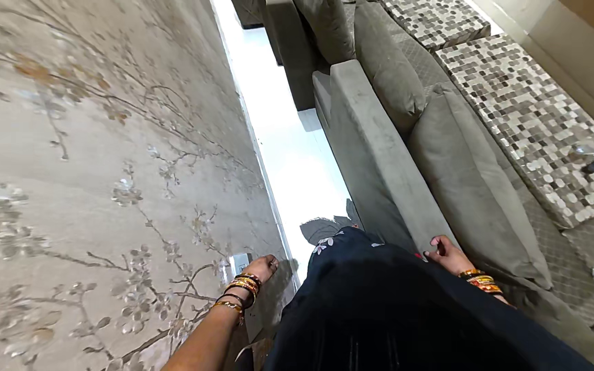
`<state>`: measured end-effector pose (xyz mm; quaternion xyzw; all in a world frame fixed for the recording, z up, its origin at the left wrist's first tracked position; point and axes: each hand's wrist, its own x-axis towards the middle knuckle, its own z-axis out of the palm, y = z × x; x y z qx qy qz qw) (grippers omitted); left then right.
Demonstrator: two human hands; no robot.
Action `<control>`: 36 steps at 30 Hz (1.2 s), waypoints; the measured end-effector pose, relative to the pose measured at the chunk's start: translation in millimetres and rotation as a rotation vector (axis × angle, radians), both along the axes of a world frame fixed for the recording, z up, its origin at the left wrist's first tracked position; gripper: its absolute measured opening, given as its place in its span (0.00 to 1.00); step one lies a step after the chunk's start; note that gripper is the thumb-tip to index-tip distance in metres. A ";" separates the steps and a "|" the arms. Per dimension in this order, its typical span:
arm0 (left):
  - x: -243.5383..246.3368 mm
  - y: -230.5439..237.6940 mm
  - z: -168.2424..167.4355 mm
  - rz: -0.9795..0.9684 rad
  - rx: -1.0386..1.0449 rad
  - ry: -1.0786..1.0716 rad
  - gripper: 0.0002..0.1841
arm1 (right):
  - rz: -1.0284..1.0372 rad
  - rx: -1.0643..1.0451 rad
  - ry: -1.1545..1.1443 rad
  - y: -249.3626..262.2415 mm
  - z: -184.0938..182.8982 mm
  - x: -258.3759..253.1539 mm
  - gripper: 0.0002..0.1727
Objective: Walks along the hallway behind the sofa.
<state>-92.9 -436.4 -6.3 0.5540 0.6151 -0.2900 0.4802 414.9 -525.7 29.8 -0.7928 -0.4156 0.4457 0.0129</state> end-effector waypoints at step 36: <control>-16.9 4.3 -23.2 0.061 0.064 0.007 0.18 | -0.038 0.006 -0.081 -2.5 -19.9 9.6 0.21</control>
